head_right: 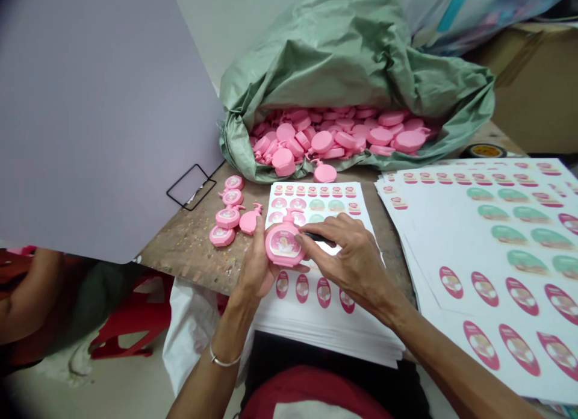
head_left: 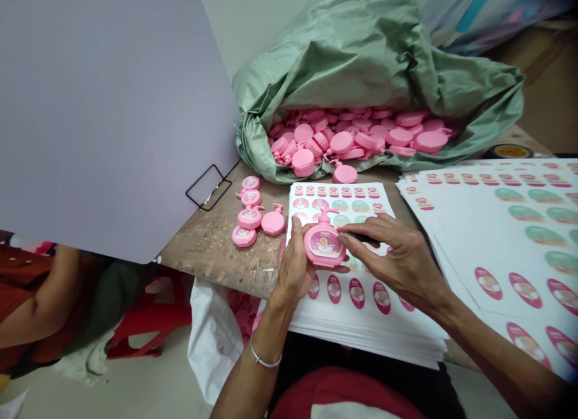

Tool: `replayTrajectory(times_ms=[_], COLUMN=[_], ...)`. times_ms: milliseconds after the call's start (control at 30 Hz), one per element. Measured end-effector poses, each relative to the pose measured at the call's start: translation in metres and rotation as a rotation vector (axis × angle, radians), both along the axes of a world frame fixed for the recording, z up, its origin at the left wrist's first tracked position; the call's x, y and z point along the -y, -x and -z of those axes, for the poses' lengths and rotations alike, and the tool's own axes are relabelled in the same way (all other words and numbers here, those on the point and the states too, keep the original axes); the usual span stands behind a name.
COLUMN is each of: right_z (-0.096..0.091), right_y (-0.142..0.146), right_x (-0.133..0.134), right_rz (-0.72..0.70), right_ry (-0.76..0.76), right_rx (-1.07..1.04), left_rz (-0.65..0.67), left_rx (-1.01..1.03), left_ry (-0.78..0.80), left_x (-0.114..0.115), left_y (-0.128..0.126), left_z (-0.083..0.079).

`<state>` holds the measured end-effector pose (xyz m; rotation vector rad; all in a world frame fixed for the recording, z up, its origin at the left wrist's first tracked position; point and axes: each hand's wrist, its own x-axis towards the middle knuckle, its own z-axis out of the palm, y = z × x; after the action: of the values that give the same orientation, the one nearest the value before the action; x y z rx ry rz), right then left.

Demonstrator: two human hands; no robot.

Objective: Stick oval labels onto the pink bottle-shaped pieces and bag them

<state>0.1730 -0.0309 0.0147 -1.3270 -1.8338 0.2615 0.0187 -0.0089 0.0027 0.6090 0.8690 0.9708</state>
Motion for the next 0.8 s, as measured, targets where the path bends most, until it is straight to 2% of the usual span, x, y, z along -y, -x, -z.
replayTrajectory(times_ms=[100,200,333,400,467,567,667,700,800], right_z=[-0.001,0.000,0.005,0.012,0.021,0.037,0.046,0.048,0.052], right_y=[-0.001,-0.004,-0.004,-0.001,-0.002,-0.026,-0.062,-0.070,-0.079], right_x=[-0.001,-0.003,-0.003,-0.005,-0.012,-0.042,-0.090,-0.108,-0.158], right_rz=[0.008,0.013,0.169,0.205,0.182,0.260,0.384,0.445,0.532], right_ry=[-0.013,-0.031,-0.049,-0.020,0.044,0.144,0.334,0.381,0.441], right_rx=[0.010,0.073,0.192,0.113,0.012,0.003,0.141,0.188,0.235], left_rz=[0.033,0.110,0.156,0.184,0.210,0.127,-0.131,-0.174,-0.162], left_rx=[0.013,-0.010,-0.085,-0.160,-0.232,-0.386,-0.818,-0.949,-1.259], left_ry=[-0.041,-0.158,-0.226,-0.248,-0.246,-0.206,-0.362,-0.421,-0.473], left_x=[0.000,0.002,0.006,0.010,0.014,0.010,-0.012,-0.023,-0.052], left_y=[0.003,0.007,0.011,0.011,0.014,0.028,0.047,0.052,0.062], left_z=[0.001,0.002,0.000,-0.003,-0.004,0.005,0.026,0.033,0.052])
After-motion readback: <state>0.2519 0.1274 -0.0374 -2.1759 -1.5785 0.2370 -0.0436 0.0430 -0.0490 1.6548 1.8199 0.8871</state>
